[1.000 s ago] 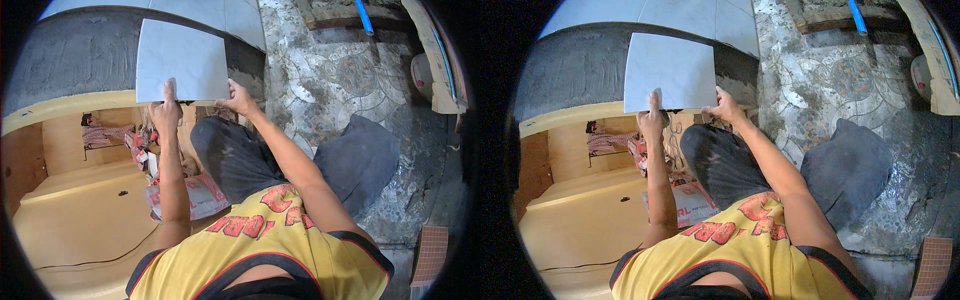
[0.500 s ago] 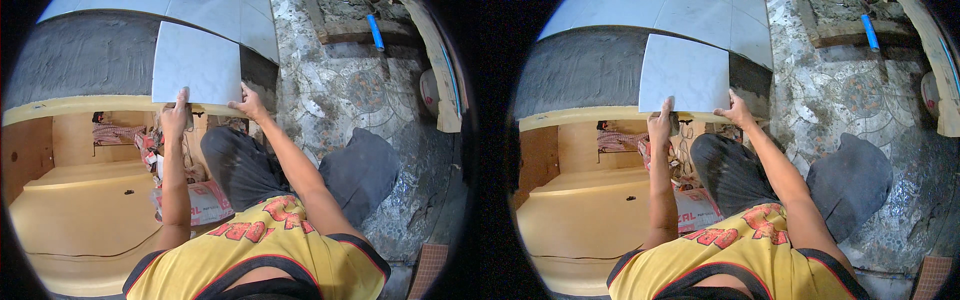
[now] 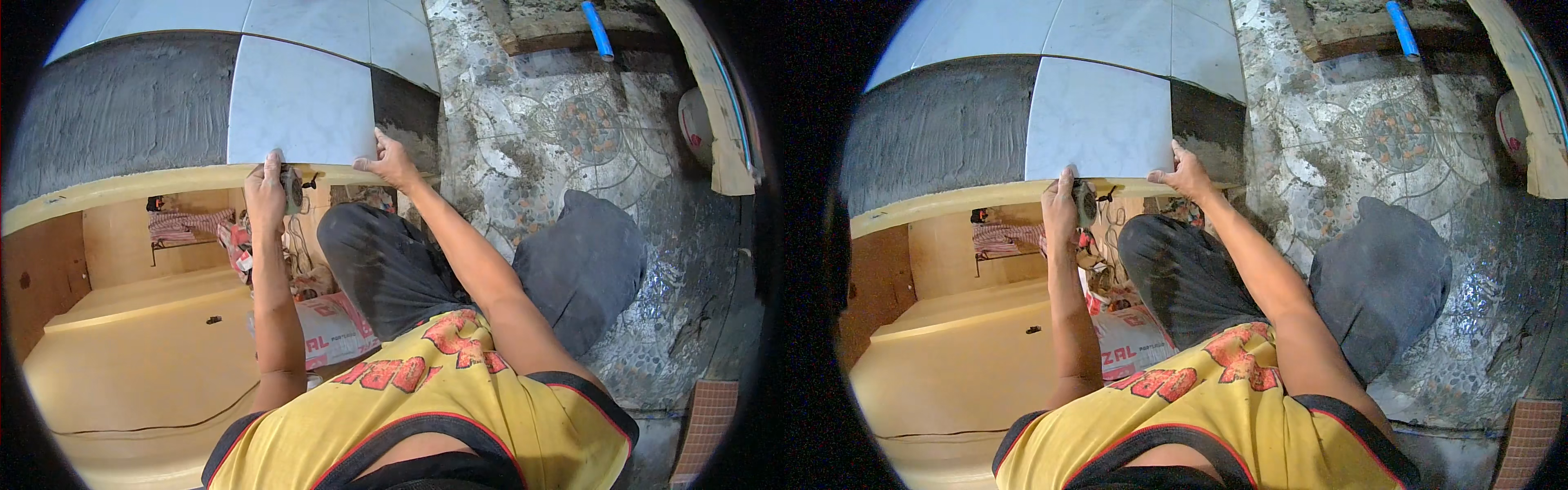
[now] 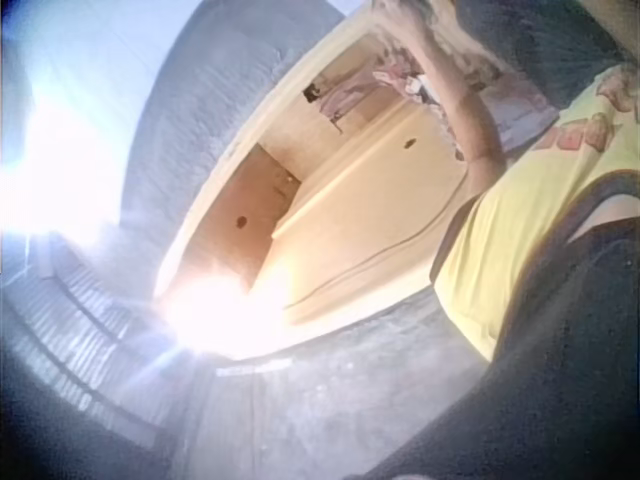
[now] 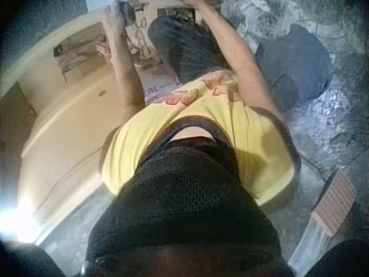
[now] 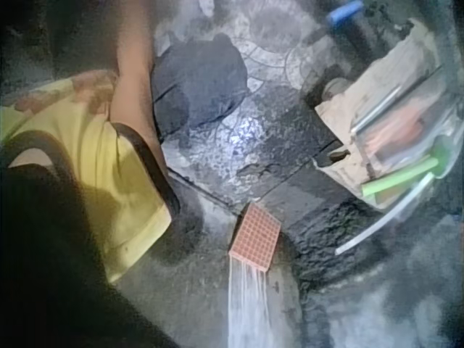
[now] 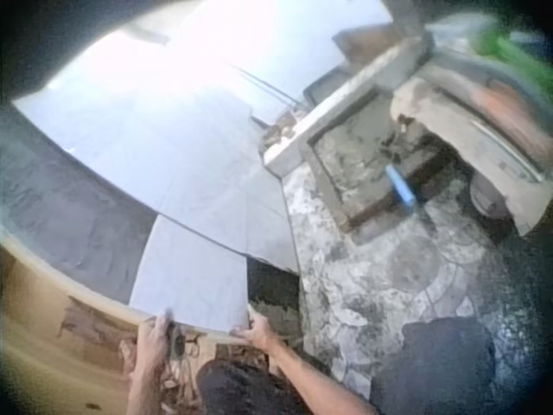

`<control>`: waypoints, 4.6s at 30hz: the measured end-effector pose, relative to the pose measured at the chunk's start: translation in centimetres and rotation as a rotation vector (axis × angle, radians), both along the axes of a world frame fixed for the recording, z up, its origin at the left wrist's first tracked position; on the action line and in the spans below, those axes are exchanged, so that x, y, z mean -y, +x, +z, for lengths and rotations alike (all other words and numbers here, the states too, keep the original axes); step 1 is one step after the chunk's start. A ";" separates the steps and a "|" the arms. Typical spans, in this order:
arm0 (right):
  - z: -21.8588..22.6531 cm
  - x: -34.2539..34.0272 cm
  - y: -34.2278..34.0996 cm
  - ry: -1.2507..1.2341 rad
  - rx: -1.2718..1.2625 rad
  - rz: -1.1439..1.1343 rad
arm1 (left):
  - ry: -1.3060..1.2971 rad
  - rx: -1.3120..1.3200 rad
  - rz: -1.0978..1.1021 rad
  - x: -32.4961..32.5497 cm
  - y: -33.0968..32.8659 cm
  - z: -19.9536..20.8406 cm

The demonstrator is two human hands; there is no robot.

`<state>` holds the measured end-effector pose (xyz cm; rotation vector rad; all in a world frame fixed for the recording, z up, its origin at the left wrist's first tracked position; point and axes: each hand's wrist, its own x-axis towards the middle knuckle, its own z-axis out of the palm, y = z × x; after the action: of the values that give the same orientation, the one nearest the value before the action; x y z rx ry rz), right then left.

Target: The person fits a tile against a wall, measures the wall space using a measuring tape, and marks lines on the tile using a measuring tape, a level, and a pencil.

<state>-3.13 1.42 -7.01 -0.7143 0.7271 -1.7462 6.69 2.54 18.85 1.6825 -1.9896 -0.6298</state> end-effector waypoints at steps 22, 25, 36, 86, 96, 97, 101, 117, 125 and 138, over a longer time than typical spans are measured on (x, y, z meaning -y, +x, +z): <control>1.7 -0.7 -0.7 -0.032 0.017 0.032 | -0.073 -0.012 0.037 -0.6 -0.5 -0.3; 0.9 -0.4 -0.5 -0.036 0.131 -0.012 | -0.082 -0.084 0.067 -0.4 -1.3 -1.2; 1.4 -0.5 -0.7 0.010 0.040 0.006 | -0.158 0.068 0.105 -1.0 -1.9 -0.3; 1.6 -0.3 -0.5 0.034 0.028 0.013 | -0.173 -0.222 0.090 -1.1 -1.7 -2.8; 0.5 0.1 -0.5 0.107 -0.102 0.024 | -0.222 -0.108 0.101 -1.2 -1.8 -2.9; 0.8 -0.1 -0.2 0.096 -0.109 0.028 | -0.232 -0.114 0.106 -1.4 -1.7 -2.6; 1.3 -0.3 0.0 0.026 0.055 -0.009 | -0.323 0.082 0.130 -0.7 -0.8 -3.0; 1.8 -1.9 -1.3 0.216 -0.154 -0.577 | -0.293 0.040 0.107 0.2 -1.5 -3.4; 13.3 -8.0 1.7 -0.228 -0.391 -0.119 | -0.318 0.058 0.141 -1.3 -2.2 -2.0; 15.1 -7.7 0.7 -0.149 -0.578 -0.116 | -0.297 0.027 0.169 -1.7 -2.5 -2.1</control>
<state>-2.41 9.12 8.11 -1.3310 1.0468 -1.7197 4.17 4.24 16.77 1.6579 -1.8293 -0.2393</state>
